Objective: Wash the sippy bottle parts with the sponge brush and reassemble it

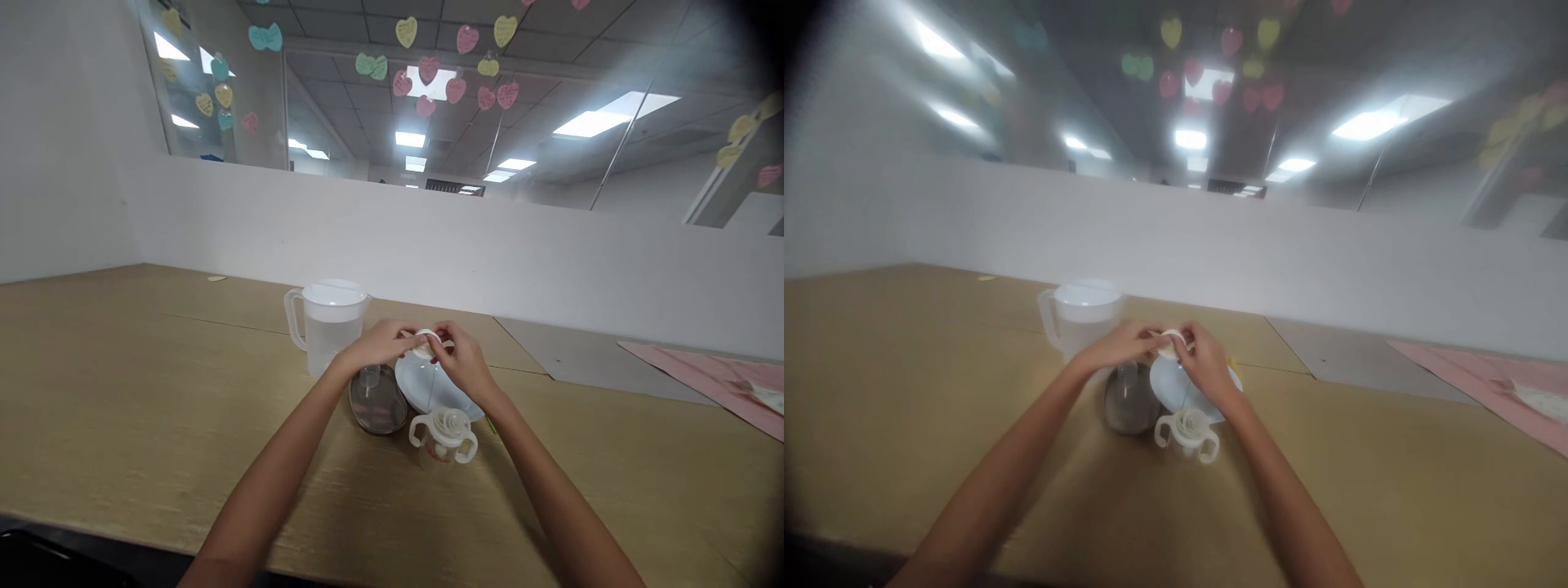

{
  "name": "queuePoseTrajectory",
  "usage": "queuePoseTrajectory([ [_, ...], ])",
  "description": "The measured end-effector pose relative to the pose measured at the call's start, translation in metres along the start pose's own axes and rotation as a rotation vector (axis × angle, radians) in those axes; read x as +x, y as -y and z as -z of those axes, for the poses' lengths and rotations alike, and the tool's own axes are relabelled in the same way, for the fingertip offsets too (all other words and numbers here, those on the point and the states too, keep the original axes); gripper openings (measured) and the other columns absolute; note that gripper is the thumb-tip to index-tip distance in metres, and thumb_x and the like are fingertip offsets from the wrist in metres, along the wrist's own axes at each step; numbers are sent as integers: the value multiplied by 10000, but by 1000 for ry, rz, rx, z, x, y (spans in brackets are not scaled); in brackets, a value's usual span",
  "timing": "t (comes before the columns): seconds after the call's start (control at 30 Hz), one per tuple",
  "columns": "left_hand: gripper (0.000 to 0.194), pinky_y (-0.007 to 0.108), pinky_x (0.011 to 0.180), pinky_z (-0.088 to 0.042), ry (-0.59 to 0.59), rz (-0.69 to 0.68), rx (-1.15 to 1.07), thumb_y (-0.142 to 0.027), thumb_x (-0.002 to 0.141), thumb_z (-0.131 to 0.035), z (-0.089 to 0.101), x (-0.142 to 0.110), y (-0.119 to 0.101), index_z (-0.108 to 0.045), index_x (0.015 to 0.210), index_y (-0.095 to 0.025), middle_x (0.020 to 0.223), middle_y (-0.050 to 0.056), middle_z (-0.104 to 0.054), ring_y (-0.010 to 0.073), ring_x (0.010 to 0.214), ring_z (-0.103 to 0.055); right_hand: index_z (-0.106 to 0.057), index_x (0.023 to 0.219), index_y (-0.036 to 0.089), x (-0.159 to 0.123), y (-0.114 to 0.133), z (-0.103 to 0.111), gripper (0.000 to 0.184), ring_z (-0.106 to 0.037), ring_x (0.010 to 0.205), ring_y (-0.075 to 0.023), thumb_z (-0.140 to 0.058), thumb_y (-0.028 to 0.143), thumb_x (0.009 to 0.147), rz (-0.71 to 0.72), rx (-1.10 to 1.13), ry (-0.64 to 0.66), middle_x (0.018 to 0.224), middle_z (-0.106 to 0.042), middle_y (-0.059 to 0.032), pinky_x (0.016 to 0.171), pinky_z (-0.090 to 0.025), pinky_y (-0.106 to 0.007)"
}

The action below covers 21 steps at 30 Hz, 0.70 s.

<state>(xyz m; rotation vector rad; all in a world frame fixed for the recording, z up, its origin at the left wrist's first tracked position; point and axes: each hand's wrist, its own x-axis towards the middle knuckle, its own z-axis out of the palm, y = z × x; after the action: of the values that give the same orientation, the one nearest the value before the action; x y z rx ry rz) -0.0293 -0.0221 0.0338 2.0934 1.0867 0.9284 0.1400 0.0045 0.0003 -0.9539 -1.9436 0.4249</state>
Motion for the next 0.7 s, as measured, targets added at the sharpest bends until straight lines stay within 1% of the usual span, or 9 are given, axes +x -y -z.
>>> queuePoseTrajectory([
  [0.1,408,232,711,-469,-77,-50,33,-470,788,-451,-5,0,-3,-627,975,-153,922,46,-639,161,834,-572,-496,896,194,1,0,4,357,-557,616,-135,-487,519,747,-60,112,-6,823,-565,-47,551,-482,-276],
  [0.17,417,234,703,-482,-76,-71,-63,-464,800,-435,-7,2,-3,-633,945,-128,893,53,-638,157,828,-572,-496,905,199,3,0,11,363,-554,622,-133,-508,517,732,-124,291,65,811,-564,-35,531,-481,-267],
  [0.23,416,246,712,-494,-71,-78,-196,-453,800,-446,-9,3,-3,-627,924,-100,887,64,-632,156,829,-573,-505,917,200,5,-1,19,377,-557,669,-141,-474,532,743,-167,489,154,883,-563,-50,486,-472,-249],
  [0.3,405,261,726,-503,-81,-75,-323,-436,795,-471,-11,5,-4,-608,947,-87,919,77,-620,155,833,-577,-513,916,194,5,-1,24,399,-555,672,-140,-421,550,763,-197,595,207,937,-549,-65,418,-443,-226],
  [0.37,400,271,723,-512,-105,-74,-413,-412,795,-489,-15,7,-4,-564,1034,-101,972,85,-603,146,813,-585,-514,879,182,5,0,24,410,-545,597,-128,-395,560,773,-232,605,257,853,-550,-55,367,-408,-215],
  [0.47,412,269,696,-522,-151,-78,-447,-388,808,-480,-20,11,-2,-490,1138,-141,1018,85,-582,125,759,-593,-484,732,169,2,2,16,411,-507,475,-110,-382,564,780,-256,609,303,629,-501,-10,342,-375,-211],
  [0.57,417,269,670,-524,-137,-54,-485,-404,839,-415,-23,13,1,-471,1152,-135,1014,97,-577,129,759,-588,-394,604,185,1,3,7,421,-427,385,-76,-397,571,774,-238,605,205,513,-404,33,333,-329,-203],
  [0.63,442,273,654,-520,-80,-56,-549,-428,858,-352,-23,12,-1,-450,1168,-129,1003,109,-574,140,777,-582,-368,579,191,1,3,5,433,-370,362,-59,-402,578,772,-207,516,99,481,-351,50,332,-289,-195],
  [0.7,443,249,633,-506,-53,-94,-556,-440,843,-382,-24,8,-5,-445,1161,-139,976,98,-570,128,764,-572,-374,575,193,0,4,5,440,-332,367,-54,-398,586,772,-176,396,5,455,-319,56,337,-255,-189],
])
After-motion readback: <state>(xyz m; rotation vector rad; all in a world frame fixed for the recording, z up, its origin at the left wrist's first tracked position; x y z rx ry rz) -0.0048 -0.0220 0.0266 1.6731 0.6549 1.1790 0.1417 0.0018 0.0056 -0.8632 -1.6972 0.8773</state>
